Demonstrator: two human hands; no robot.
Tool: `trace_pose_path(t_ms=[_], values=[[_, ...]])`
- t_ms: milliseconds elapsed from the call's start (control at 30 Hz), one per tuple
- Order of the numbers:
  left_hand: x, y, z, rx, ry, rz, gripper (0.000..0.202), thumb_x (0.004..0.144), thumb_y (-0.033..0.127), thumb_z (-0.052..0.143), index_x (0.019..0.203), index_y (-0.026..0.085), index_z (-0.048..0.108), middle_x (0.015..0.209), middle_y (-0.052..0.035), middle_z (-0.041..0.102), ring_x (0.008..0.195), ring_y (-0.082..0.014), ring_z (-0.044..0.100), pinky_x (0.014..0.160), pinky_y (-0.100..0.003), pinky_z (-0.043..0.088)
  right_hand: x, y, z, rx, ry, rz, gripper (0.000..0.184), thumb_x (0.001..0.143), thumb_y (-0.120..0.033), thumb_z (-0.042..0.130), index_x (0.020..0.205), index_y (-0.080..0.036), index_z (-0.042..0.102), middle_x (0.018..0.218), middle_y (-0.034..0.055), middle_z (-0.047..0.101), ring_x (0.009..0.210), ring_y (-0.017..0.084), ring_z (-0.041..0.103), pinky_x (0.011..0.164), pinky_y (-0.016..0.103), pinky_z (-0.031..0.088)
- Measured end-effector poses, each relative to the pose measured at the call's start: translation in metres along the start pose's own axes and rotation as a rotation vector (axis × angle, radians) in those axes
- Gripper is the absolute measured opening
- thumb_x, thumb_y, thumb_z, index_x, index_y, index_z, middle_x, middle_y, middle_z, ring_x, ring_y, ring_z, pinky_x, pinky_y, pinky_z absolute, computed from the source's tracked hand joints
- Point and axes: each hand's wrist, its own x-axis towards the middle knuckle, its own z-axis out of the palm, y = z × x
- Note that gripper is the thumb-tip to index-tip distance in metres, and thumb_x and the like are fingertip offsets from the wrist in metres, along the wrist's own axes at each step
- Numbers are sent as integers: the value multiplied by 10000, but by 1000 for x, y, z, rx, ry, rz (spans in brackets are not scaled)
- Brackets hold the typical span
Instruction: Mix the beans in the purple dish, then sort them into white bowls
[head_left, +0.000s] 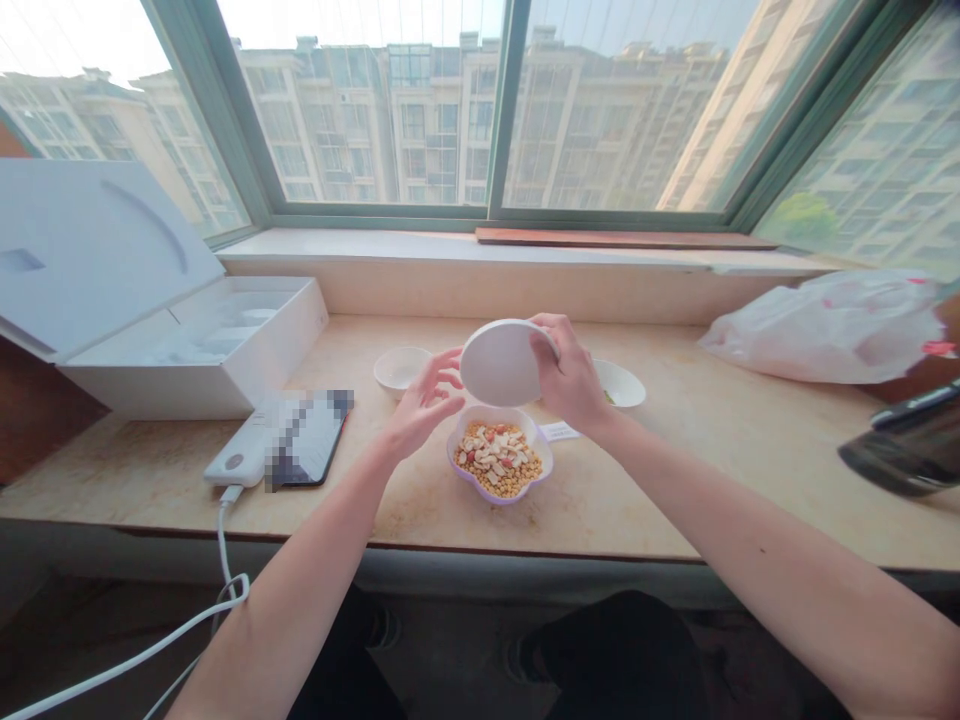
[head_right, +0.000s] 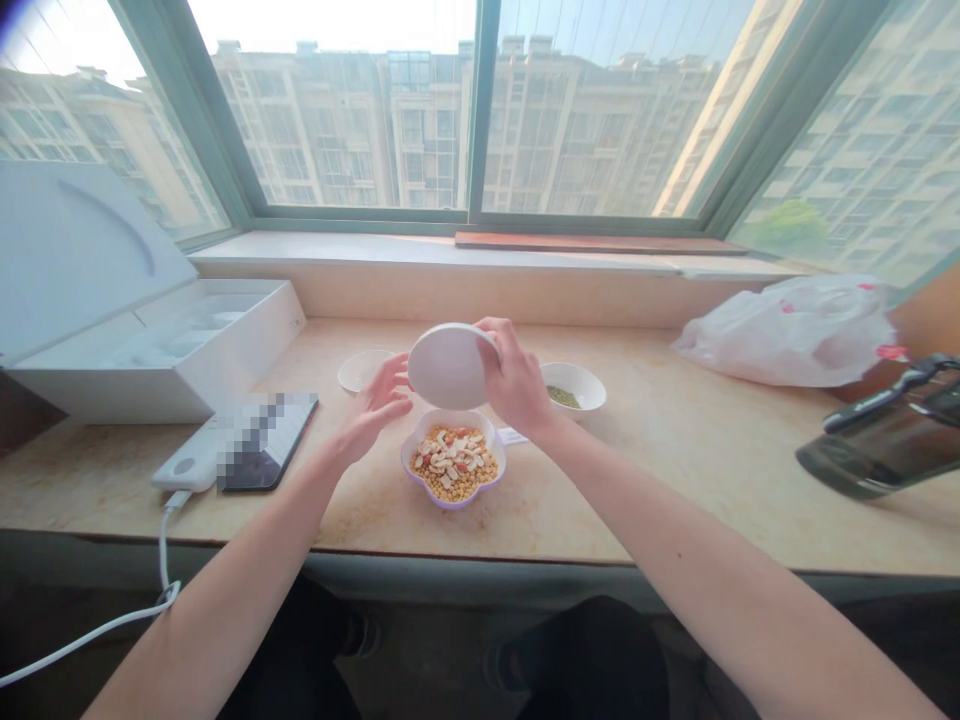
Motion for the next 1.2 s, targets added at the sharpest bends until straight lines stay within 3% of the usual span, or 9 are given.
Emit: trace_pose_path(t_ms=[133, 200, 300, 367, 500, 600, 800, 1200], values=[[5, -10, 3, 146, 240, -77, 356, 923, 349, 585, 1233, 191, 662, 1045, -76, 718, 843, -171, 670, 749, -299, 534, 54, -1, 8, -131, -159, 102, 303, 1036, -342, 389, 1119, -188, 636, 1046, 113, 756, 948, 276, 662, 804, 325, 461], [5, -11, 4, 312, 258, -118, 241, 927, 306, 555, 1029, 172, 727, 884, -58, 729, 756, -172, 662, 720, -305, 514, 78, 4, 18, -215, -301, 87, 309, 1032, -316, 402, 1097, -174, 669, 1114, 120, 755, 996, 267, 663, 802, 300, 455], [4, -8, 1, 577, 260, -130, 242, 929, 293, 544, 821, 177, 727, 742, -46, 709, 703, -188, 648, 733, -331, 491, 102, 12, 37, -233, -408, 63, 265, 1001, -291, 494, 1065, -150, 709, 1114, 113, 764, 957, 235, 677, 776, 266, 460], [4, -8, -3, 704, 332, -118, 245, 935, 290, 542, 810, 181, 722, 792, -64, 722, 758, -212, 664, 773, -352, 491, 112, 16, 49, -240, -471, 45, 243, 971, -264, 558, 1113, -145, 715, 1161, 106, 758, 964, 216, 681, 785, 245, 467], [6, -13, -12, 899, 495, -77, 164, 906, 244, 588, 956, 190, 734, 1101, -123, 724, 1079, -298, 649, 974, -446, 456, 124, 24, 68, -286, -564, 21, 306, 924, -205, 623, 1219, -152, 688, 1301, 129, 708, 1068, 219, 669, 850, 236, 478], [8, -19, -15, 972, 420, -101, 167, 914, 269, 617, 984, 193, 748, 1135, -136, 716, 1150, -322, 618, 1016, -475, 426, 129, 29, 77, -328, -630, 10, 309, 896, -162, 635, 1198, -153, 699, 1280, 136, 715, 1063, 223, 678, 865, 243, 484], [9, -25, -14, 1048, 261, -97, 219, 952, 245, 571, 873, 175, 763, 959, -135, 733, 1010, -307, 641, 960, -458, 427, 134, 39, 92, -391, -696, 12, 352, 879, -144, 627, 1224, -145, 693, 1330, 154, 690, 1147, 256, 669, 884, 264, 496], [10, -22, -10, 1108, 226, -37, 273, 977, 211, 530, 780, 182, 716, 875, -115, 728, 927, -269, 634, 929, -444, 411, 140, 51, 110, -363, -760, 22, 335, 824, -165, 655, 1145, -146, 749, 1164, 132, 763, 983, 253, 710, 785, 280, 525]])
